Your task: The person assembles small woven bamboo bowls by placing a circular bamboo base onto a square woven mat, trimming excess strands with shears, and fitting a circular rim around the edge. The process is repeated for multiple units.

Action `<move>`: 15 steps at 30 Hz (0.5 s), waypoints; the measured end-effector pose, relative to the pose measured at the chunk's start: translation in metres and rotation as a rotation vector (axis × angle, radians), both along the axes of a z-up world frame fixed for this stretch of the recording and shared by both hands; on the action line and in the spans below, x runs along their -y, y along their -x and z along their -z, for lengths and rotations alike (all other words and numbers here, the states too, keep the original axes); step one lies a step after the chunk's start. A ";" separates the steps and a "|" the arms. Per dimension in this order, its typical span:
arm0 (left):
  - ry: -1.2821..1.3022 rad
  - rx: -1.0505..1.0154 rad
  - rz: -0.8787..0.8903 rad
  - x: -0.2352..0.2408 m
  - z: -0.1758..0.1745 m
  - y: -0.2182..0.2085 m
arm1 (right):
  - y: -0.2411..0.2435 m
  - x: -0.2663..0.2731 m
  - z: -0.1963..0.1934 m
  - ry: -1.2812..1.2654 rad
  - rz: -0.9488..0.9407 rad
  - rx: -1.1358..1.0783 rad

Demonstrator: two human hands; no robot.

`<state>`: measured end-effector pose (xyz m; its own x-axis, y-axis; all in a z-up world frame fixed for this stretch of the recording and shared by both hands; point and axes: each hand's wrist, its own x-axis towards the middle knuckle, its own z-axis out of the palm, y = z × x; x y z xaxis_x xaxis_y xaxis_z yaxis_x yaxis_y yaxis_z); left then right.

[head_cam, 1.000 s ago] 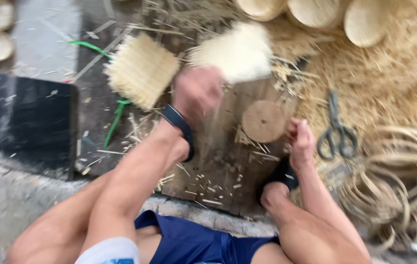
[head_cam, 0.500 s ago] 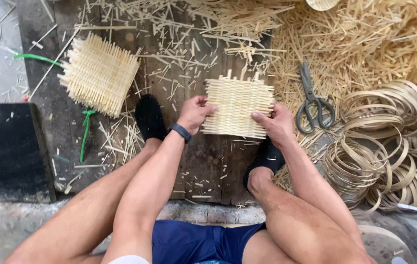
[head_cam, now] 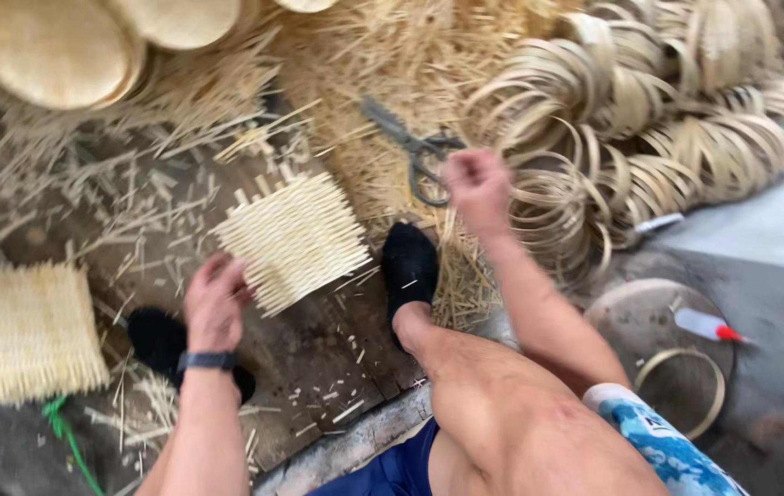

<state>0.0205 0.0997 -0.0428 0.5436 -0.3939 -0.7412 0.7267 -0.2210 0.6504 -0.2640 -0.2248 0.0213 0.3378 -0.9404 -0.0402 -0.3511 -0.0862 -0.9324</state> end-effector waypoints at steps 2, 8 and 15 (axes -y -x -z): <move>-0.039 0.032 -0.072 -0.004 -0.008 -0.006 | 0.057 0.043 -0.011 0.191 0.193 -0.276; 0.010 0.057 -0.205 -0.024 -0.021 -0.026 | 0.160 0.107 -0.005 0.540 0.130 -0.987; -0.120 1.113 0.017 0.046 -0.105 0.022 | 0.134 0.085 -0.098 0.139 0.208 -0.598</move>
<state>-0.0011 0.0536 0.0617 0.9226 -0.3662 0.1209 -0.2504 -0.3307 0.9099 -0.3977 -0.3095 0.1197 0.1046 -0.9938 -0.0384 -0.8288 -0.0658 -0.5556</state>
